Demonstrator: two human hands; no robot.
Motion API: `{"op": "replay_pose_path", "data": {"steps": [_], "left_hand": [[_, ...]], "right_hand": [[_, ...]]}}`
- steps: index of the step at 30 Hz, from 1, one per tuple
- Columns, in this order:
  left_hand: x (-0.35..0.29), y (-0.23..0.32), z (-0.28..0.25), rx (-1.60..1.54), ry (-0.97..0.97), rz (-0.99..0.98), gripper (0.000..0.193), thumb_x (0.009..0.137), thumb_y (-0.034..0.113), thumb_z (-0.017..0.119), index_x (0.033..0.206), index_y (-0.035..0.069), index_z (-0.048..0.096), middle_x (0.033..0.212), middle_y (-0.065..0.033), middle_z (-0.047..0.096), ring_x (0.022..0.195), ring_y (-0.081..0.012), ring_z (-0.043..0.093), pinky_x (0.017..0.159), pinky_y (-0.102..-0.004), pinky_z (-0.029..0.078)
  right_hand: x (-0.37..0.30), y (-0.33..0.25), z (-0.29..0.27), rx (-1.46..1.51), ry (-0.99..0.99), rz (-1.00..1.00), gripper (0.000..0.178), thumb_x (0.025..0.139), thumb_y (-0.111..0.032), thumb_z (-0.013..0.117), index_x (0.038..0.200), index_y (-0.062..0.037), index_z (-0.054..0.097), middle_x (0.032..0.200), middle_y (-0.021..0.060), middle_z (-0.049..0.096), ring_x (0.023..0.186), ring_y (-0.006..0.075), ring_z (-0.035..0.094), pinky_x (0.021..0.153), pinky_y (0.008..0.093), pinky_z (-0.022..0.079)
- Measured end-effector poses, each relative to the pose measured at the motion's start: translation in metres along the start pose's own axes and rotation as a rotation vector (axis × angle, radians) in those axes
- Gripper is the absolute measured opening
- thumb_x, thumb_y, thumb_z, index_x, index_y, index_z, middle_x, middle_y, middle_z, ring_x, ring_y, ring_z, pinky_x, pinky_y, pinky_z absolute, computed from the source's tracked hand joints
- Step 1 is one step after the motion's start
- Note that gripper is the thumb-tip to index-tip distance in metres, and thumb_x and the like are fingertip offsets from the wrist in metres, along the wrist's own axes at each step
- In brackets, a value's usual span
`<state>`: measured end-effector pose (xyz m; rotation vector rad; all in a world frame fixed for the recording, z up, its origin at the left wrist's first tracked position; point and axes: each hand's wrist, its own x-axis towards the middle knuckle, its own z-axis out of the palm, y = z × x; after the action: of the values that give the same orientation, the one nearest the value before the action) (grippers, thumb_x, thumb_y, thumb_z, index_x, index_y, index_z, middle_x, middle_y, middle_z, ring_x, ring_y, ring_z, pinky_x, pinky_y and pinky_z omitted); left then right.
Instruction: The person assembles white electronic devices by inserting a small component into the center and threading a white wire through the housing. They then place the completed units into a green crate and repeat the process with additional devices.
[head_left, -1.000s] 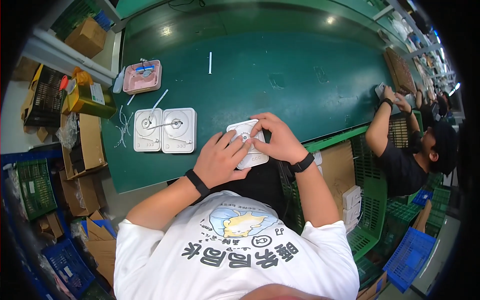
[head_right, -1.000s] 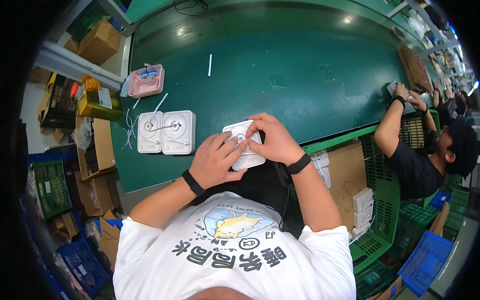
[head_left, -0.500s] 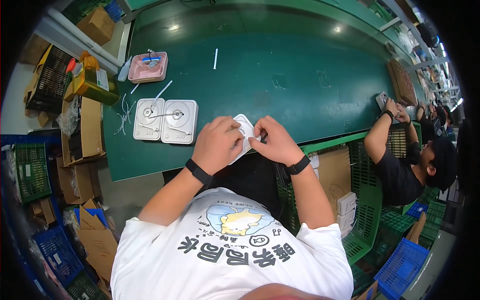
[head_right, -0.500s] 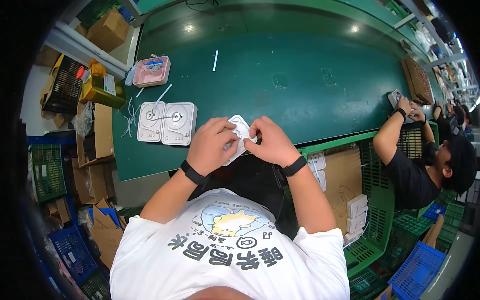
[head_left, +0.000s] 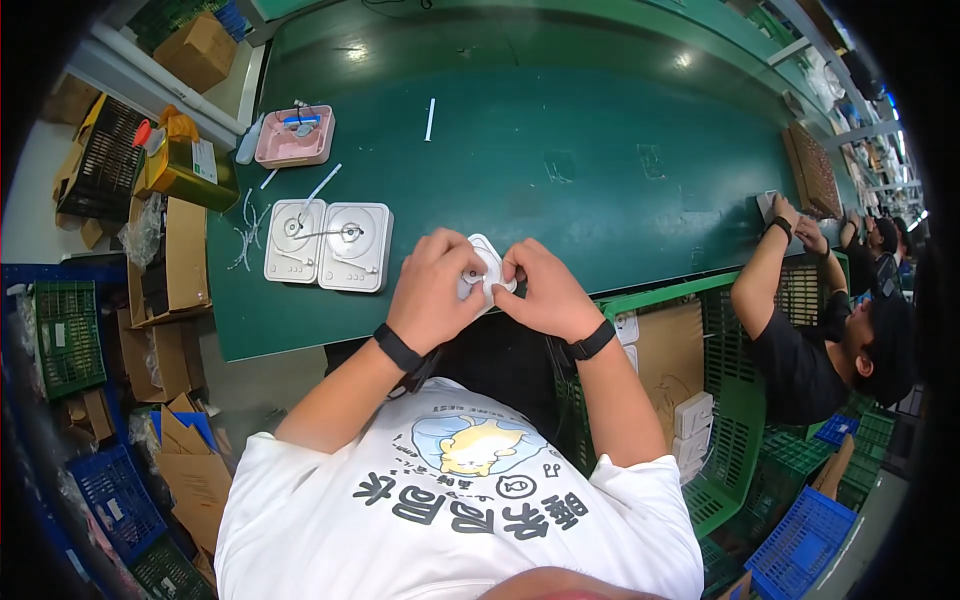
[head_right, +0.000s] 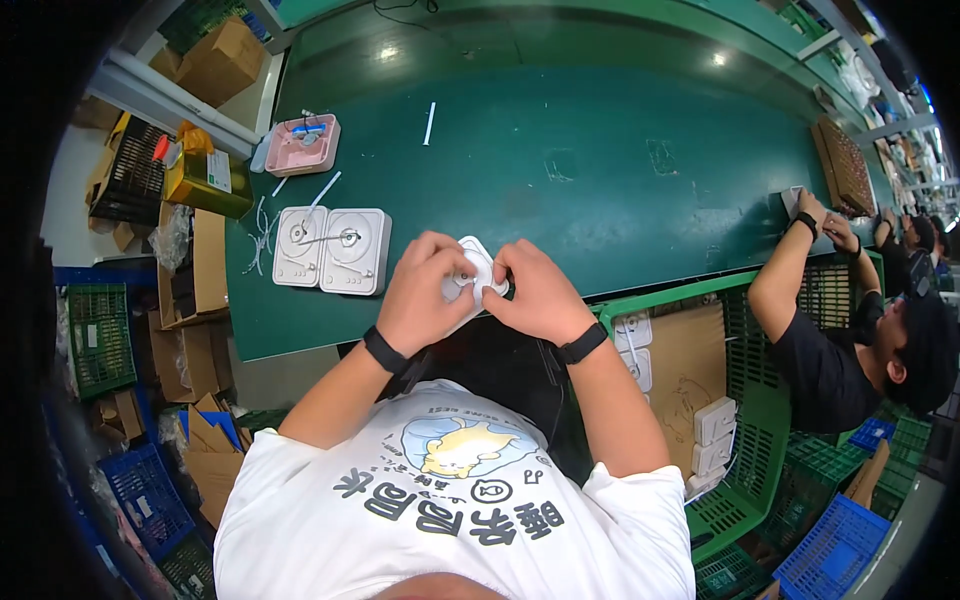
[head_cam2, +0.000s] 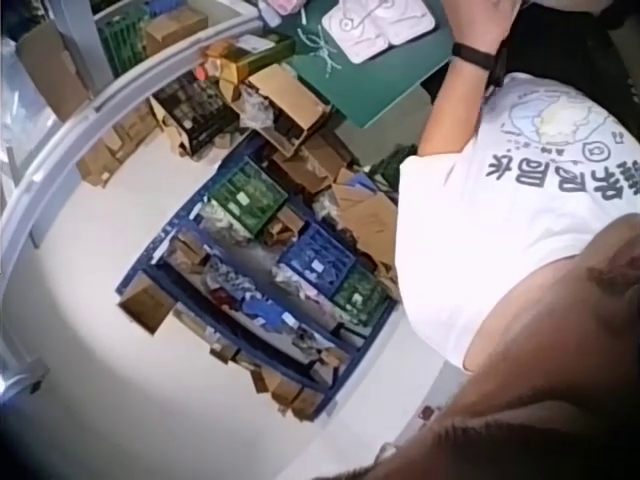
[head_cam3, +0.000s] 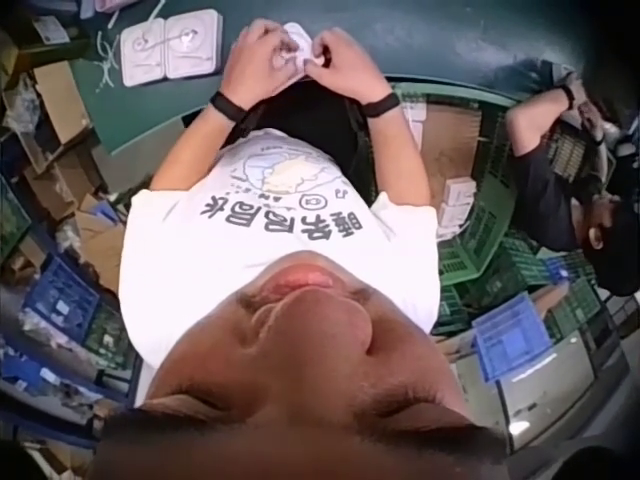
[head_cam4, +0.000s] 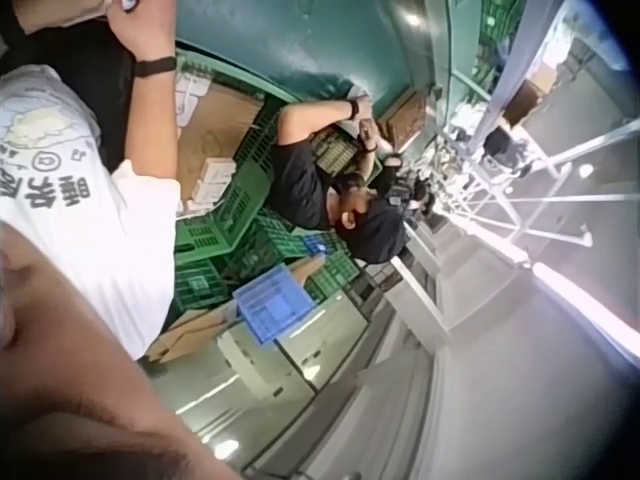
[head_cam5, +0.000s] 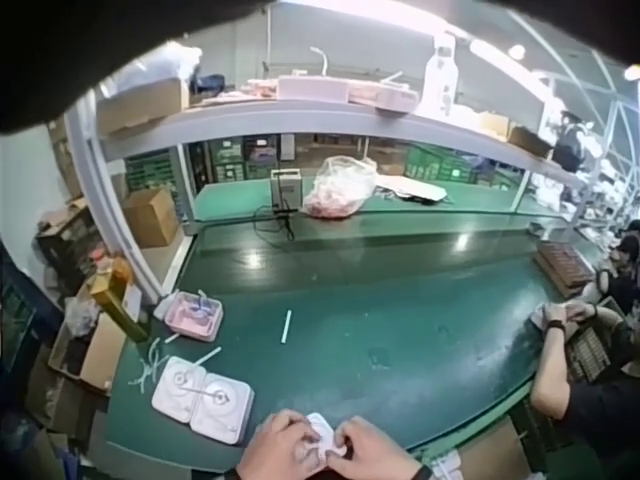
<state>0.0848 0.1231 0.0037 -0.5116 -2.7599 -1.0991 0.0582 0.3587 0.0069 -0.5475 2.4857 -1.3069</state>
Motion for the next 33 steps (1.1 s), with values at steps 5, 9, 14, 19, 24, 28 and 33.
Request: {"op": "replay_pose_path", "data": {"steps": [5, 9, 14, 19, 24, 28, 33], "left_hand": [[0.019, -0.016, -0.021, -0.168, -0.124, -0.151, 0.055, 0.081, 0.017, 0.095, 0.131, 0.010, 0.074, 0.140, -0.0192, 0.065, 0.133, -0.0401, 0.068, 0.106, -0.0493, 0.059], [0.008, 0.000, -0.032, -0.101, -0.244, -0.087, 0.076, 0.081, 0.020, 0.098, 0.150, 0.009, 0.068, 0.151, -0.0238, 0.060, 0.136, -0.0427, 0.066, 0.113, -0.0505, 0.058], [-0.021, -0.019, -0.026, -0.222, -0.154, 0.035, 0.089, 0.084, 0.024, 0.097, 0.163, 0.006, 0.059, 0.157, -0.0240, 0.062, 0.141, -0.0418, 0.067, 0.116, -0.0518, 0.058], [-0.018, -0.032, -0.040, -0.773, -0.177, -0.283, 0.088, 0.089, 0.025, 0.093, 0.166, 0.003, 0.055, 0.152, -0.0254, 0.067, 0.142, -0.0413, 0.068, 0.118, -0.0513, 0.057], [-0.025, -0.023, -0.071, -1.237, -0.250, -0.667, 0.084, 0.094, 0.025, 0.089, 0.166, 0.000, 0.054, 0.146, -0.0275, 0.073, 0.142, -0.0417, 0.068, 0.121, -0.0506, 0.056], [-0.041, -0.035, -0.106, 0.030, 0.155, -0.052, 0.080, 0.092, 0.020, 0.087, 0.164, 0.002, 0.055, 0.150, -0.0267, 0.071, 0.144, -0.0473, 0.064, 0.128, -0.0574, 0.049], [-0.063, -0.061, -0.085, 0.236, 0.138, 0.038, 0.081, 0.088, 0.013, 0.087, 0.162, 0.004, 0.057, 0.151, -0.0226, 0.071, 0.150, -0.0490, 0.059, 0.135, -0.0638, 0.038]], "right_hand": [[0.001, -0.003, -0.002, -0.026, -0.014, -0.016, 0.028, 0.092, -0.018, 0.085, 0.101, -0.0034, 0.063, 0.102, 0.0111, 0.062, 0.093, 0.0274, 0.062, 0.084, 0.0389, 0.053], [0.003, 0.004, -0.004, -0.023, -0.039, 0.030, 0.033, 0.090, -0.019, 0.087, 0.111, -0.0039, 0.067, 0.110, 0.0130, 0.066, 0.102, 0.0307, 0.067, 0.091, 0.0412, 0.056], [-0.013, -0.050, -0.009, -0.316, 0.250, -0.309, 0.065, 0.083, -0.027, 0.095, 0.138, -0.0055, 0.067, 0.132, 0.0186, 0.070, 0.125, 0.0399, 0.070, 0.106, 0.0506, 0.058], [-0.011, -0.103, -0.018, -0.516, 0.144, -0.531, 0.094, 0.075, -0.036, 0.101, 0.155, -0.0065, 0.060, 0.147, 0.0226, 0.067, 0.140, 0.0470, 0.063, 0.114, 0.0571, 0.056], [0.015, -0.046, -0.047, -0.500, 0.136, -0.101, 0.106, 0.068, -0.050, 0.107, 0.153, -0.0045, 0.062, 0.143, 0.0229, 0.067, 0.133, 0.0473, 0.064, 0.115, 0.0582, 0.056], [0.030, 0.059, -0.125, -0.855, 0.382, 0.480, 0.109, 0.071, -0.059, 0.105, 0.151, 0.0005, 0.061, 0.140, 0.0295, 0.066, 0.133, 0.0501, 0.064, 0.116, 0.0561, 0.056], [0.023, 0.097, -0.172, -1.094, 0.962, 0.442, 0.082, 0.085, -0.049, 0.099, 0.144, -0.0016, 0.068, 0.144, 0.0305, 0.066, 0.132, 0.0479, 0.066, 0.112, 0.0548, 0.057]]}}
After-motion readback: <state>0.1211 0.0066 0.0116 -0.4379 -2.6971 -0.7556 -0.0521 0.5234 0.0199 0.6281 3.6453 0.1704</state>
